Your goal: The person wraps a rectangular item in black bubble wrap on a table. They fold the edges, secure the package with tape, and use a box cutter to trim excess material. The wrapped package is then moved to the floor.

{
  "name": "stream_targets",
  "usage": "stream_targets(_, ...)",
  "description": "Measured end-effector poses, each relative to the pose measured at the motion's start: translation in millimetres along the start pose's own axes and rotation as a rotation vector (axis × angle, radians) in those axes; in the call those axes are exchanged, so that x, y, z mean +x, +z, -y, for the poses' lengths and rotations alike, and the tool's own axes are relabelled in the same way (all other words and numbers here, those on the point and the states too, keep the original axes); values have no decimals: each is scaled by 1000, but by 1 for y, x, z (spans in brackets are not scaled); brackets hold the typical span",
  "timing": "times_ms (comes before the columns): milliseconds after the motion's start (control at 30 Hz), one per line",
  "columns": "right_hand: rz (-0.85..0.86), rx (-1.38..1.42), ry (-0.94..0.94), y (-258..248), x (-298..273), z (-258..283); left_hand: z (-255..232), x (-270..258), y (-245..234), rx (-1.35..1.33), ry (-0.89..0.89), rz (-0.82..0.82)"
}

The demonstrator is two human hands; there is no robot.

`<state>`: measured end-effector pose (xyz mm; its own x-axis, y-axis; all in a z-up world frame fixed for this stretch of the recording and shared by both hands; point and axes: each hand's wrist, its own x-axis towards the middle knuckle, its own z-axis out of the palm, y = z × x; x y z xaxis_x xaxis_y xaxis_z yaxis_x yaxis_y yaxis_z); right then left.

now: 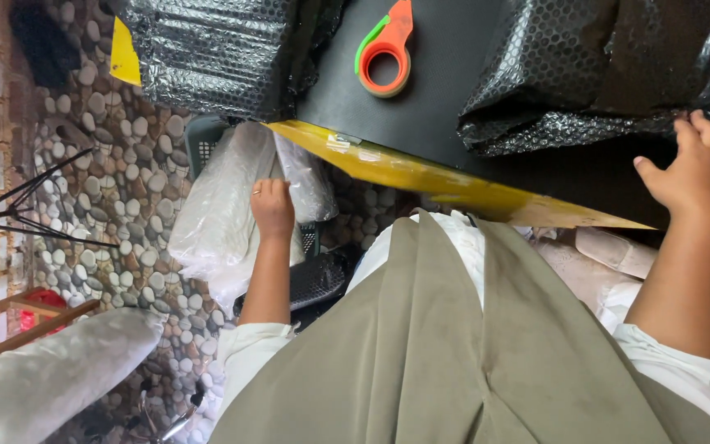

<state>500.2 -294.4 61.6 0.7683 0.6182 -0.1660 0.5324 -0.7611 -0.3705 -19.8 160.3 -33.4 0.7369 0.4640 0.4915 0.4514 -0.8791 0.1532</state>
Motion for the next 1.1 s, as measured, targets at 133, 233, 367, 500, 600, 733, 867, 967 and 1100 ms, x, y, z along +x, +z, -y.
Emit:
stream_targets(133,-88,-22,-133,14,5,-29,2,1,-32,-22,-11,80)
stream_targets(233,-168,-49,-193,7,0,-41,-30,33,-49,-111,-60,345)
stream_targets(367,-126,95,-206,-13,-2,-57,-126,121,-59,-293,54,451)
stream_targets(500,-80,255,-272,-27,5,-73,-249,204,-47,-448,327,546)
stream_targets(600,50,348,-164,-41,6,-78,-348,251,-21,-570,501,498)
stream_targets(733,126,409,-85,-56,9,-86,-457,289,49,-552,653,563)
stream_targets(867,121,517,-168,-45,12,-109,-528,295,135,-321,658,564)
stream_targets(967,18,540,-287,-42,13,-120,-552,297,183,-183,650,575)
stream_targets(1100,30,601,-314,-52,9,-120,-561,293,210,-62,638,523)
